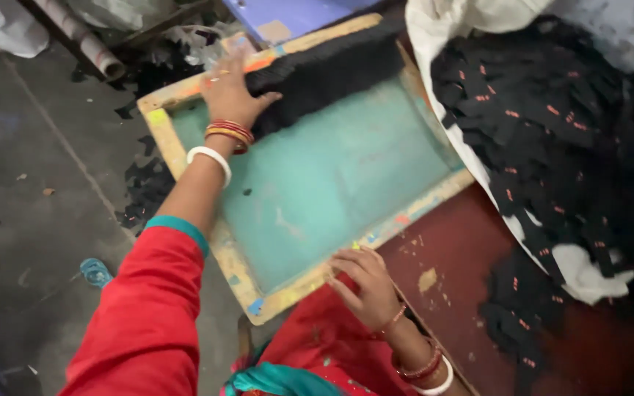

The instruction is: The person sorts a pile of black fabric pieces with orange text on a wooden table. They pick up pieces, align them, and place them into a stack on a teal tray to the left.

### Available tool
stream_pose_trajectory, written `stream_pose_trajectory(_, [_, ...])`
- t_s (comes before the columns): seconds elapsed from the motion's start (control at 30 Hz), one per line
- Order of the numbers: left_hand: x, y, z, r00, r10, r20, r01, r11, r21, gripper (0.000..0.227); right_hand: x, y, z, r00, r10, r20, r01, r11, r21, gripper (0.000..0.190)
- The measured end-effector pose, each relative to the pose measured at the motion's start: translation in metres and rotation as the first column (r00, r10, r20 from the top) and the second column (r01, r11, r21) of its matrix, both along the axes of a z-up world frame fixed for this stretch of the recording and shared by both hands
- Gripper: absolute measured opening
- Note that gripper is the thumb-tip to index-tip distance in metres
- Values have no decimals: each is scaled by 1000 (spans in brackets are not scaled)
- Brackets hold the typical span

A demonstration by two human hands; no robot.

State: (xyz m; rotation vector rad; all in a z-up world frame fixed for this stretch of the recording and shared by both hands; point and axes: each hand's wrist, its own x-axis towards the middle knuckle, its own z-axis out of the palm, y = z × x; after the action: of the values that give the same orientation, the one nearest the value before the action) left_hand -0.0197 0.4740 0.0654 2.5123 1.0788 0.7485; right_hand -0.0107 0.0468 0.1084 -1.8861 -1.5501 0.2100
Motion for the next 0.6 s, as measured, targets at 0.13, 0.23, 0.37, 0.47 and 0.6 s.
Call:
stream_pose_trajectory(0.13, [-6,-8,8,987,155,-49,-158,985,-62,135,14,-56,0,992,-123,-2,123,991,45,25])
stream_pose_trajectory(0.23, [2,-6,-4,980,172,-97,-180,980,-79,144,40,-110,-1,972,-233,2,233,972,-1,22])
stream_pose_trajectory(0.37, [-5,-2,-20,948,187,-258,-214,974,-81,146,92,-194,9,830,-546,115,551,834,-13,17])
stream_pose_trajectory(0.47, [-12,-13,-5,976,186,-115,-188,982,-3,142,135,-259,13,589,-806,-61,808,586,55,15])
stream_pose_trajectory(0.6, [-20,-31,-11,998,22,61,-15,994,-112,93,166,-314,-15,467,-884,-24,884,468,-13,16])
